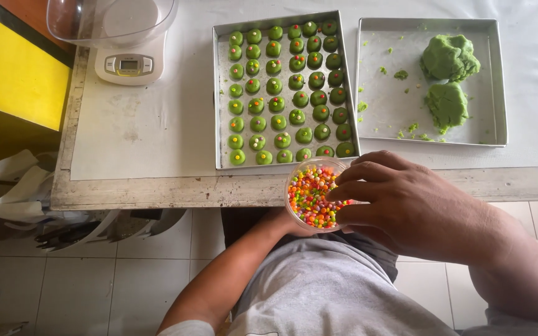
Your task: Placing colorful sprinkles on top of small green dough balls arranged on a baking tray.
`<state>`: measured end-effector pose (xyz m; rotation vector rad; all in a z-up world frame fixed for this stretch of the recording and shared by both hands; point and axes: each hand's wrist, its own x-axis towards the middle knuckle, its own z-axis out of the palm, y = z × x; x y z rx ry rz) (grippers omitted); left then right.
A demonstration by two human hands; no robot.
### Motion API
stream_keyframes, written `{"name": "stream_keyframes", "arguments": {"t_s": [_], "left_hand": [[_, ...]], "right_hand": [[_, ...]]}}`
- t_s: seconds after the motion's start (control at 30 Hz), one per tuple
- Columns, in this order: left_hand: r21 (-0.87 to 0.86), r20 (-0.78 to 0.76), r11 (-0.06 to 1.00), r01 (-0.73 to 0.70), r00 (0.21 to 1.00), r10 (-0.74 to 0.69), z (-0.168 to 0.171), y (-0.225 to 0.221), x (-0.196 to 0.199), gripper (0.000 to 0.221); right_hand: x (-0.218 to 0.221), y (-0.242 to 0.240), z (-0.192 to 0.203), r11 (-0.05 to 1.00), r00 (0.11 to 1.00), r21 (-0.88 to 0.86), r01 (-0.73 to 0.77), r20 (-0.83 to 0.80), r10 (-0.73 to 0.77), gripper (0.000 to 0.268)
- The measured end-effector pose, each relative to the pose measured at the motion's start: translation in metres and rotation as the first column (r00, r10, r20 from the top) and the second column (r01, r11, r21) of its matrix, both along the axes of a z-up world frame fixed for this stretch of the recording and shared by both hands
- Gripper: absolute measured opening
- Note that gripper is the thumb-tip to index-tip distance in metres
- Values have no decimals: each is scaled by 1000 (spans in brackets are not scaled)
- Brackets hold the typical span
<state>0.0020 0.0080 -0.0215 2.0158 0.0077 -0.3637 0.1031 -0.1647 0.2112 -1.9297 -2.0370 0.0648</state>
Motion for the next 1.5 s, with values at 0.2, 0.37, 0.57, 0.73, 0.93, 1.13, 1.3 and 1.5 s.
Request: {"name": "stream_keyframes", "arguments": {"t_s": [0.2, 0.37, 0.57, 0.73, 0.93, 1.13, 1.3, 1.5], "left_hand": [[33, -75, 998, 60, 995, -58, 0, -10, 0, 71], [66, -145, 989, 130, 982, -119, 0, -11, 3, 64], [95, -234, 974, 204, 956, -177, -24, 3, 24, 57], [102, -313, 958, 268, 923, -225, -22, 3, 29, 52], [102, -407, 937, 334, 873, -266, 10, -8, 11, 46], [102, -499, 914, 393, 815, -295, 22, -6, 9, 42], [99, -559, 891, 443, 766, -318, 33, -3, 15, 39], [127, -556, 813, 568, 720, -416, 105, 12, 18, 74]], "right_hand": [[-6, -4, -3, 1000, 1000, -13, -3, -28, 2, 15], [-7, -7, -4, 1000, 1000, 25, 12, -11, -12, 16], [-3, -3, -3, 999, 1000, 33, 10, -27, -10, 13], [2, 1, -6, 998, 1000, 69, 12, -28, -10, 14], [9, 8, -7, 998, 999, 67, 15, -46, -12, 14], [19, 11, -14, 996, 998, 84, 31, -61, -26, 12], [29, 12, -9, 991, 996, 119, 67, -63, -60, 12], [42, 6, 13, 982, 995, 164, 99, -36, -94, 12]]}}
